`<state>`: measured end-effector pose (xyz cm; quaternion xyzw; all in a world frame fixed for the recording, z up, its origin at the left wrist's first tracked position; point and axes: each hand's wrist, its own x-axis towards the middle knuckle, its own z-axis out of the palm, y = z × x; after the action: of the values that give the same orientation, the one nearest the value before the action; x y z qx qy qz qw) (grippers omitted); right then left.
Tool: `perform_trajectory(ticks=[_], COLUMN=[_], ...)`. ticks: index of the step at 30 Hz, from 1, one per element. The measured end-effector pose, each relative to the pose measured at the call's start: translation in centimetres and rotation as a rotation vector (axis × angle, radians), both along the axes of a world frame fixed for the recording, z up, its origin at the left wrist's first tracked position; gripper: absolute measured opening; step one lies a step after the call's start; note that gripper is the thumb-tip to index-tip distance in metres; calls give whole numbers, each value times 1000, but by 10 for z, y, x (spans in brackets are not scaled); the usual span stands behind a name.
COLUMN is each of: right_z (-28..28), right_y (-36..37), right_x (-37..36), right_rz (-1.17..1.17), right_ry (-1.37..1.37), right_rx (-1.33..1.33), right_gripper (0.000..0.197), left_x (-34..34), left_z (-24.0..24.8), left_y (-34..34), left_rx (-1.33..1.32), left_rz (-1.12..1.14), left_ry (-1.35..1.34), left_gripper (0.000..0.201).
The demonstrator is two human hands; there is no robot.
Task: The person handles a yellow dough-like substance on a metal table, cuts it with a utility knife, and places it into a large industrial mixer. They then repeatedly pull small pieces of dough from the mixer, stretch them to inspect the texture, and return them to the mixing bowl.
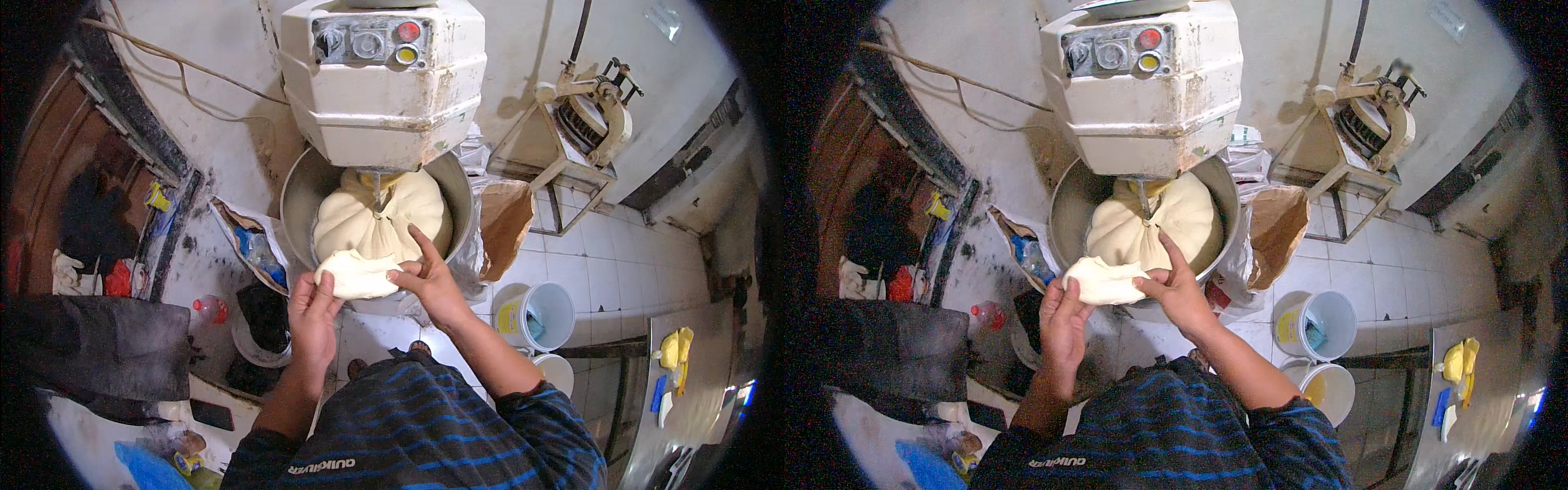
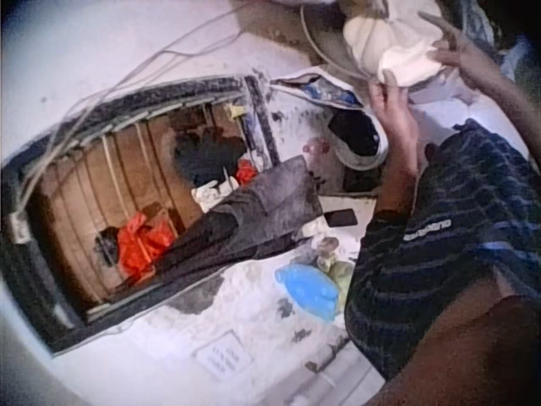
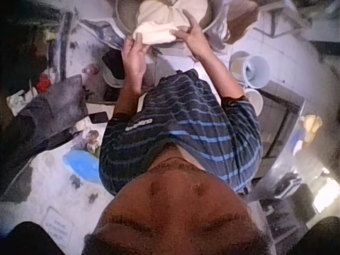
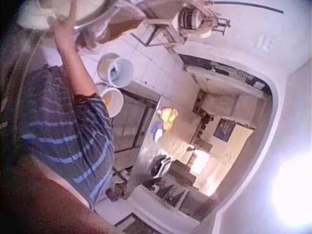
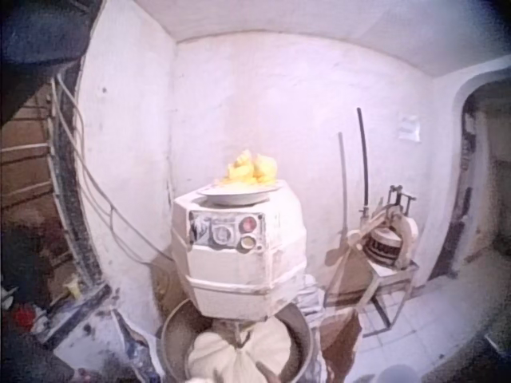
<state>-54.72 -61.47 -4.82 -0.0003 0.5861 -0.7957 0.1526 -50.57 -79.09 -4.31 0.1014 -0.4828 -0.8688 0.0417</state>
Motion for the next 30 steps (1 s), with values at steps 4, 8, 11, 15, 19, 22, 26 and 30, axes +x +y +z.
perform_trajectory(ticks=[4, 8, 11, 15, 19, 22, 26, 30], right_z=[0, -23, -22, -1, -9, -7, -6, -7], right_y=[14, 5, -23, -36, -29, -23, -25, -28], right_x=[-2, -2, 5, 15, 18, 22, 19, 22], right_rz=[152, -51, -219, -206, 86, 287, 130, 192], right_ry=[-137, 141, 410, 658, 563, 399, -15, -106], right_rx=[-63, 241, 291, 436, 516, 515, -48, -175], right_gripper=[56, 49, 48, 41, 33, 29, 26, 22], left_x=[1, 2, 7, 18, 2, -1, 12, 28], left_z=[17, 13, -15, -2, -8, -18, -42, -43], left_y=[-7, 0, 8, 15, -21, -39, -35, -1], left_rx=[182, -39, -448, -1028, -827, -517, -119, 79], left_rz=[19, -29, -152, -158, -122, -190, -360, -336], left_ry=[-39, 53, 115, 167, 141, 99, -130, -202], left_gripper=[19, 24, 25, 26, 35, 45, 48, 44])
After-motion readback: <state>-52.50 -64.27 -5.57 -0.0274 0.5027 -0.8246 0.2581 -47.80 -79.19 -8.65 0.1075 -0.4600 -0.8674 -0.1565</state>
